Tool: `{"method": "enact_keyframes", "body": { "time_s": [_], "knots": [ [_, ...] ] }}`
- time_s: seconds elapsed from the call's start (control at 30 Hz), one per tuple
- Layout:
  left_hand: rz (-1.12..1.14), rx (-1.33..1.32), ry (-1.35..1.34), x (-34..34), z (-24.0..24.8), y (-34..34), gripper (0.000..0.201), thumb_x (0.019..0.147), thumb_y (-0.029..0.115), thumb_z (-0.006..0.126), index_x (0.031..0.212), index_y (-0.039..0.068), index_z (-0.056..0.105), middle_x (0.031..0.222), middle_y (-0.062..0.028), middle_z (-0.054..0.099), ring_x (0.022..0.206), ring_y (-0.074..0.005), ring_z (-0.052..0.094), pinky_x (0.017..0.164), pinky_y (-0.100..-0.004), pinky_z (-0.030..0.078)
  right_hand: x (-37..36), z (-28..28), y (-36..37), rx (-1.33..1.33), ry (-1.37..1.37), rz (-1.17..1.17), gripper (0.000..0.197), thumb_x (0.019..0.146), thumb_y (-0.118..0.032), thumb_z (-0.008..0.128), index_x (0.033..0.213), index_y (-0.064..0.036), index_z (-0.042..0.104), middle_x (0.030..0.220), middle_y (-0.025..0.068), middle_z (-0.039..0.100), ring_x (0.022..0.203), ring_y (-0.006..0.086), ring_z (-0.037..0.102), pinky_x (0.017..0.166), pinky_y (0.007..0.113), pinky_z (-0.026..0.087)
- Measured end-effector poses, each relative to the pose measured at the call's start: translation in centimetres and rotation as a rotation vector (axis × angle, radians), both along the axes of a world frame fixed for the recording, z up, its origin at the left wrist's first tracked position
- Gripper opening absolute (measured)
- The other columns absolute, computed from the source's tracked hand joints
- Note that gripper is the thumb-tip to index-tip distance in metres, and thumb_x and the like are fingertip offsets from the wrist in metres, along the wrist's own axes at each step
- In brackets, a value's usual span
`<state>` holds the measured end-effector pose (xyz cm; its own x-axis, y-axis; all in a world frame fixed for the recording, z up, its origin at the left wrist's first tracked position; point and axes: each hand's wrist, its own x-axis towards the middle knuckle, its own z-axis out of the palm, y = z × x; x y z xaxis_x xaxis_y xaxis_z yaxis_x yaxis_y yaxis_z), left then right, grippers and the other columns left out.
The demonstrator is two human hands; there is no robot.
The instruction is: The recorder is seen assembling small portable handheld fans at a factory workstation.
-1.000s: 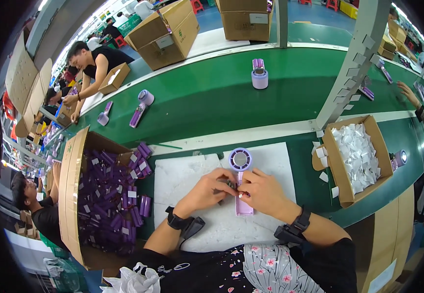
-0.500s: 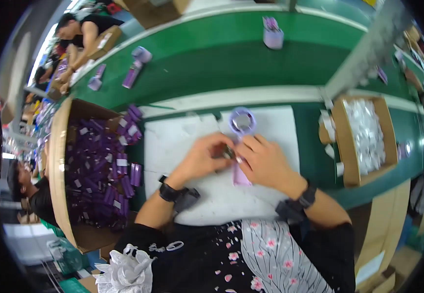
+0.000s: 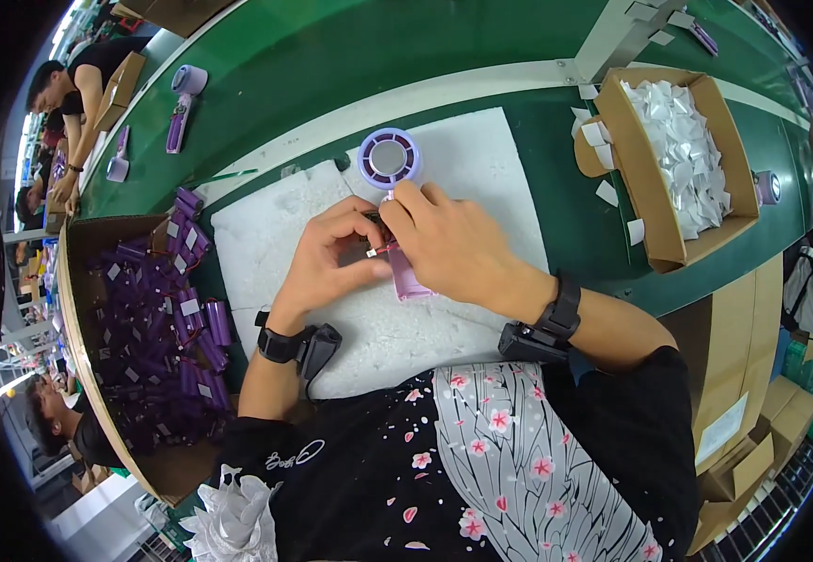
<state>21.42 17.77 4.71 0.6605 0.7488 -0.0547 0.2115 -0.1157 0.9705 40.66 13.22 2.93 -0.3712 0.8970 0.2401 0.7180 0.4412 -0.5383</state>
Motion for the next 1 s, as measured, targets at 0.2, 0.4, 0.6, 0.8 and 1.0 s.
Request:
{"method": "enact_keyframes", "body": {
  "time_s": [0.2, 0.4, 0.6, 0.8, 1.0],
  "knots": [
    [0.098, 0.014, 0.057, 0.1, -0.2, 0.2, 0.019, 0.089, 0.013, 0.064, 0.078, -0.002, 0.062, 0.084, -0.0068, 0.059, 0.071, -0.0135, 0.054, 0.063, -0.0263, 0.044, 0.3, -0.1, 0.6, 0.077, 0.204, -0.034, 0.023, 0.075, -0.009, 0.068, 0.097, -0.0055, 0.06, 0.095, 0.0073, 0.056, 0.075, 0.0244, 0.061, 0.056, 0.035, 0.05],
    [0.044, -0.057, -0.003, 0.9, -1.0, 0.5, 0.029, 0.096, 0.016, 0.055, 0.075, -0.003, 0.062, 0.082, -0.0071, 0.06, 0.073, -0.0134, 0.056, 0.064, -0.0265, 0.045, 1.6, -0.1, 0.7, 0.154, 0.302, 0.031, 0.014, 0.074, -0.007, 0.074, 0.086, -0.0054, 0.068, 0.088, 0.0074, 0.058, 0.068, 0.0232, 0.06, 0.059, 0.033, 0.051],
    [0.109, 0.083, -0.085, 1.9, -2.7, -0.5, 0.026, 0.093, 0.016, 0.06, 0.076, -0.003, 0.063, 0.078, -0.0052, 0.06, 0.069, -0.0114, 0.054, 0.06, -0.0265, 0.043, 2.7, -0.1, 0.3, 0.098, 0.281, 0.068, 0.011, 0.075, -0.007, 0.073, 0.085, -0.0047, 0.07, 0.084, 0.0071, 0.057, 0.064, 0.0202, 0.06, 0.054, 0.031, 0.049],
    [0.061, -0.244, -0.139, 2.5, -2.4, 0.1, 0.011, 0.079, 0.004, 0.074, 0.088, 0.002, 0.067, 0.074, 0.001, 0.058, 0.065, -0.0052, 0.051, 0.059, -0.0215, 0.043, 3.8, 0.7, 0.3, -0.192, 0.379, -0.032, 0.011, 0.073, 0.001, 0.072, 0.084, 0.0017, 0.069, 0.083, 0.0087, 0.051, 0.065, 0.016, 0.052, 0.056, 0.027, 0.04],
    [0.05, -0.214, -0.126, 2.4, -2.1, 0.8, 0.018, 0.075, -0.001, 0.074, 0.091, 0.003, 0.067, 0.073, 0.0041, 0.055, 0.066, -0.0028, 0.05, 0.061, -0.0192, 0.044, 4.2, 1.8, 1.1, -0.197, 0.329, 0.043, 0.009, 0.073, 0.0, 0.073, 0.081, 0.0, 0.07, 0.078, 0.0062, 0.048, 0.059, 0.015, 0.047, 0.052, 0.027, 0.036]
  ]
}}
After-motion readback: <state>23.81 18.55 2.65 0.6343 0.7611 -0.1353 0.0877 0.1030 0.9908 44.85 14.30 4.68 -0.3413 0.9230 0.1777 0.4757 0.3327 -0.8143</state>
